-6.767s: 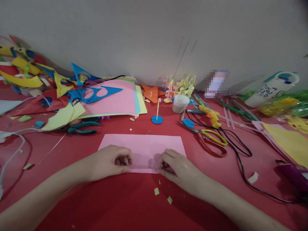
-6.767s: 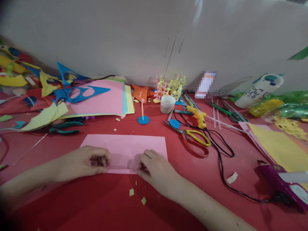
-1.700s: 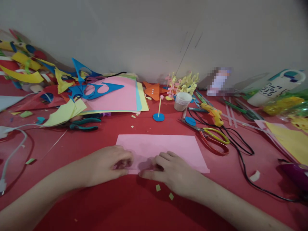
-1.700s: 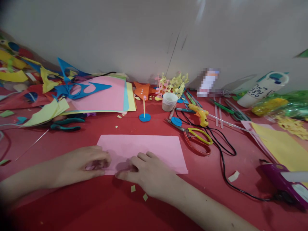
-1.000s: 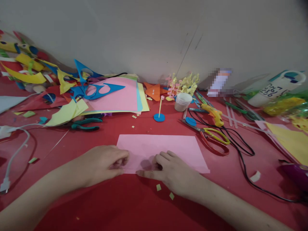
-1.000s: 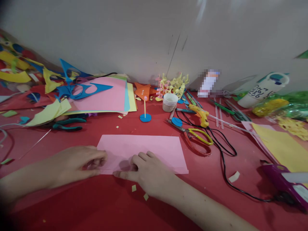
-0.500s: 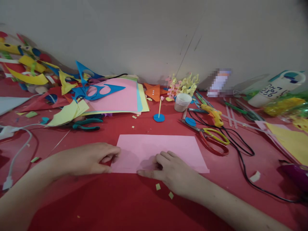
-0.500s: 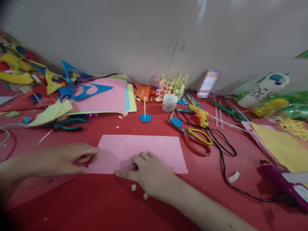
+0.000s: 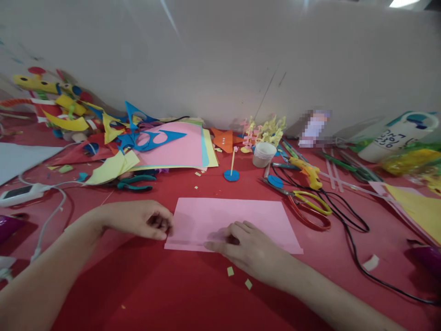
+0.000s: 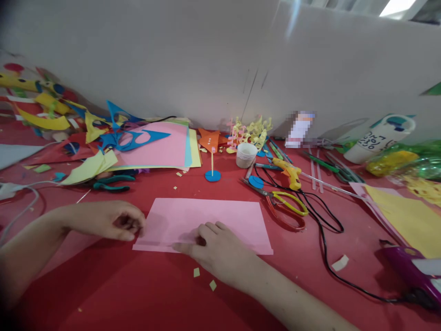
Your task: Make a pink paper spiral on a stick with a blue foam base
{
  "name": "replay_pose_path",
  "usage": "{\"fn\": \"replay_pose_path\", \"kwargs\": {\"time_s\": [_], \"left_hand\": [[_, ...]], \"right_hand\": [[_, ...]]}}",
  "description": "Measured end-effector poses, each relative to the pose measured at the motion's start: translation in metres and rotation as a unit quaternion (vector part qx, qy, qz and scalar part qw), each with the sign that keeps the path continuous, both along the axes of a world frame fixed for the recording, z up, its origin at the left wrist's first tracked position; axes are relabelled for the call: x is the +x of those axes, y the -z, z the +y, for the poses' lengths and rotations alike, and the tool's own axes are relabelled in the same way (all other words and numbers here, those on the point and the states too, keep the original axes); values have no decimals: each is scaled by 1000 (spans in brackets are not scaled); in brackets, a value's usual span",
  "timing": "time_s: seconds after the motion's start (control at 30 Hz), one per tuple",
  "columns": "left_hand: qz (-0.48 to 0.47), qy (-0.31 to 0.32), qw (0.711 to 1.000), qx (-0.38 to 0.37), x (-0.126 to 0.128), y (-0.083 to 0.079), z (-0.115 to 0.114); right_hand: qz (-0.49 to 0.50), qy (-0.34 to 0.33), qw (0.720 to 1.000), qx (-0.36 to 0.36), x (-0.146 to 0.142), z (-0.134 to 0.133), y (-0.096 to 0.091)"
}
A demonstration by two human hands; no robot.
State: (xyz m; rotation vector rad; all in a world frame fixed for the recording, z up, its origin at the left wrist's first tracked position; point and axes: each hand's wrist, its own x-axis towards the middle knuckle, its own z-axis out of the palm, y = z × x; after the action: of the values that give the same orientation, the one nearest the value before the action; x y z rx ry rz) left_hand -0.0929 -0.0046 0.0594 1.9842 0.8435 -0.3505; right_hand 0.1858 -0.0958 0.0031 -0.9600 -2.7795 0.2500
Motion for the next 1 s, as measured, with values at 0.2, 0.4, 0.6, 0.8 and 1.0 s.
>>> {"fn": "replay_pose_path", "kwargs": {"time_s": [0.2,0.4,0.6,0.8,1.0], "left_hand": [[-44,-161,984,-65,-1,4,-2],[-269,-368,886,-83,4,18,3],[-437,-446,739,-253,32,16,-5],[-466,-407,748,-240,70,1,-25],[-521,-458,713,-102,98,-42,0]], "right_hand": [[133,69,982,-115,-3,-1,1],[250,83,946,-186,2,0,-25],[492,181,788,-323,10,16,-55],[572,212,741,-280,-7,56,-56],[550,207,808,-48,-2,85,-93]]}}
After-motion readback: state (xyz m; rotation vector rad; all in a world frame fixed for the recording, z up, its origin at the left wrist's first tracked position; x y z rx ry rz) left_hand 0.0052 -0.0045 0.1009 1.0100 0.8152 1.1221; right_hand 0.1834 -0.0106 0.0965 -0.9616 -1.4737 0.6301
